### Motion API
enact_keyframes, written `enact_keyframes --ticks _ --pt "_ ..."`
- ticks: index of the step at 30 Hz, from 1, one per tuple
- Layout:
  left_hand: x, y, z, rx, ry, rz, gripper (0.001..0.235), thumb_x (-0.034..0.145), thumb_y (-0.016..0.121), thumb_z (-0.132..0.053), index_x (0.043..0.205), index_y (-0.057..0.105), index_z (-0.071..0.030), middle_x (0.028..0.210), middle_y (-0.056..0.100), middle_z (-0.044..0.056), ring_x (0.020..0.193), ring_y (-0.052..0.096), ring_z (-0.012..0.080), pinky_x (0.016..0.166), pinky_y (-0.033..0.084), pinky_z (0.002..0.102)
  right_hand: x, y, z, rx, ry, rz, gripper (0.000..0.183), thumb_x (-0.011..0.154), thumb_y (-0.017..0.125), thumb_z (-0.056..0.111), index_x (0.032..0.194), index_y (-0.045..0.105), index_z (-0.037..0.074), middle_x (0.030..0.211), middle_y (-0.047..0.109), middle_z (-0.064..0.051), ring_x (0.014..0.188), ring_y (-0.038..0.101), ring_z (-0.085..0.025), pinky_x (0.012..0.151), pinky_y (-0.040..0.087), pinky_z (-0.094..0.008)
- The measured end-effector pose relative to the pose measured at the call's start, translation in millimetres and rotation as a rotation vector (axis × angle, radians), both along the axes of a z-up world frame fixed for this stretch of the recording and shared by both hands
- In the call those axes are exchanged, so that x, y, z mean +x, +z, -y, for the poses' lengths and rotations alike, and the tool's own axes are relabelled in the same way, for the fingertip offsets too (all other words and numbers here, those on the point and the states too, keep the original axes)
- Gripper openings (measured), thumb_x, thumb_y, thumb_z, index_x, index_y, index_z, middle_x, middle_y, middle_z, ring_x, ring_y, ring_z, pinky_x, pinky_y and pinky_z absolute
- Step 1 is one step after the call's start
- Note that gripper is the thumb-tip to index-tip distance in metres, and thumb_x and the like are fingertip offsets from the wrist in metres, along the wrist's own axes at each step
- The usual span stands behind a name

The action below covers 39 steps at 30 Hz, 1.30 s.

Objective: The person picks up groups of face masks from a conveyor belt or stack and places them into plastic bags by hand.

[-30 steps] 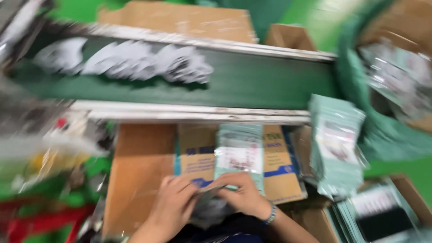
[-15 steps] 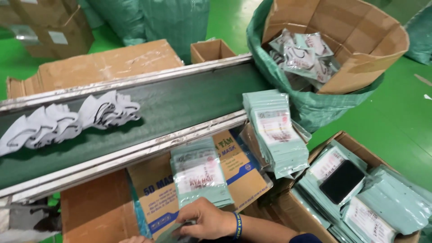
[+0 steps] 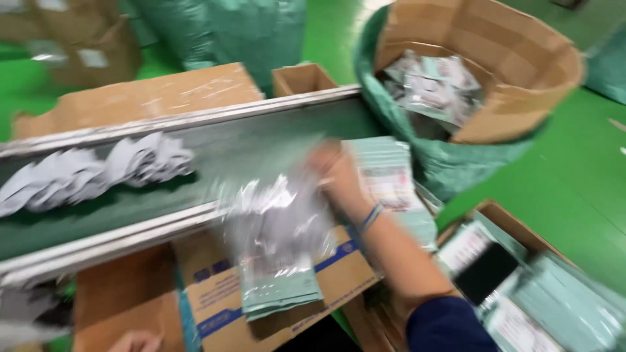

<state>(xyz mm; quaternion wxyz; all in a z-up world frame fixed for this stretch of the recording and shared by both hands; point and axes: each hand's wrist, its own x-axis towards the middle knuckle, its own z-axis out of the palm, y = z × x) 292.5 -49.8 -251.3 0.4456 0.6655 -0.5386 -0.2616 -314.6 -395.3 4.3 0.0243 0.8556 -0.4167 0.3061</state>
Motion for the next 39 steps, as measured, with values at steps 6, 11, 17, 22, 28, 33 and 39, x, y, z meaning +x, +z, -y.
enact_keyframes --ticks 6,11,17,22,28,33,39 --pt "-129.8 298.6 -20.0 0.008 -0.09 -0.037 0.015 0.088 0.072 -0.017 0.098 0.074 -0.005 0.09 0.075 0.011 0.079 0.072 0.0213 0.071 0.057 0.032 -171.8 94.7 41.5 0.405 0.236 1.712 0.034 0.104 0.066 0.02 0.125 0.057 -0.005 0.134 0.064 -0.022 0.129 0.059 -0.037 0.111 0.051 -0.053" --pt "-104.7 294.1 86.6 -0.244 -0.17 0.195 0.018 0.087 0.072 -0.018 0.099 0.069 -0.004 0.089 0.067 0.014 0.078 0.067 0.0305 0.067 0.054 0.038 -145.3 31.0 -33.3 0.849 0.051 1.74 0.029 0.107 0.061 0.03 0.118 0.051 0.005 0.117 0.054 -0.013 0.116 0.055 -0.028 0.116 0.046 -0.047" --pt "-53.9 284.7 263.6 -0.556 -0.118 0.725 0.09 0.069 0.081 -0.034 0.143 0.047 0.004 0.132 0.051 0.031 0.118 0.05 0.0478 0.096 0.045 0.051 -0.1 48.0 -113.7 0.91 0.004 1.271 0.028 0.104 0.055 0.021 0.125 0.063 0.004 0.125 0.069 -0.008 0.117 0.062 -0.023 0.099 0.046 -0.041" --pt "-46.8 224.3 367.4 -0.2 -0.186 0.911 0.052 0.086 0.07 -0.025 0.134 0.058 -0.009 0.12 0.065 0.018 0.116 0.059 0.0396 0.094 0.05 0.051 87.7 57.8 -134.3 0.864 -0.014 0.702 0.026 0.098 0.06 0.012 0.112 0.074 -0.004 0.111 0.077 -0.014 0.099 0.074 -0.019 0.085 0.057 -0.033" --pt "-114.8 219.6 394.6 -0.179 0.035 0.632 0.017 0.1 0.052 -0.016 0.1 0.067 -0.006 0.099 0.072 0.021 0.095 0.069 0.0429 0.082 0.053 0.055 213.0 34.1 -117.9 0.656 0.353 0.635 0.054 0.093 0.072 0.019 0.14 0.055 -0.001 0.141 0.057 -0.014 0.129 0.057 -0.021 0.107 0.047 -0.033" --pt "-204.1 313.6 202.2 -0.047 -0.264 0.134 0.046 0.094 0.063 -0.039 0.117 0.062 0.001 0.105 0.069 0.029 0.102 0.066 0.0458 0.089 0.053 0.051 247.8 20.2 -145.3 0.569 0.459 0.697 0.084 0.077 0.083 0.014 0.145 0.036 0.0 0.142 0.045 -0.013 0.129 0.047 -0.02 0.104 0.043 -0.033" --pt "-137.3 364.4 77.6 -0.127 -0.294 0.267 0.083 0.075 0.082 -0.047 0.142 0.052 -0.009 0.14 0.06 0.022 0.131 0.054 0.0399 0.109 0.042 0.046 220.1 -36.2 -191.8 0.88 0.389 0.771 0.044 0.089 0.079 0.003 0.131 0.065 0.001 0.119 0.074 -0.009 0.105 0.068 -0.017 0.092 0.056 -0.03"
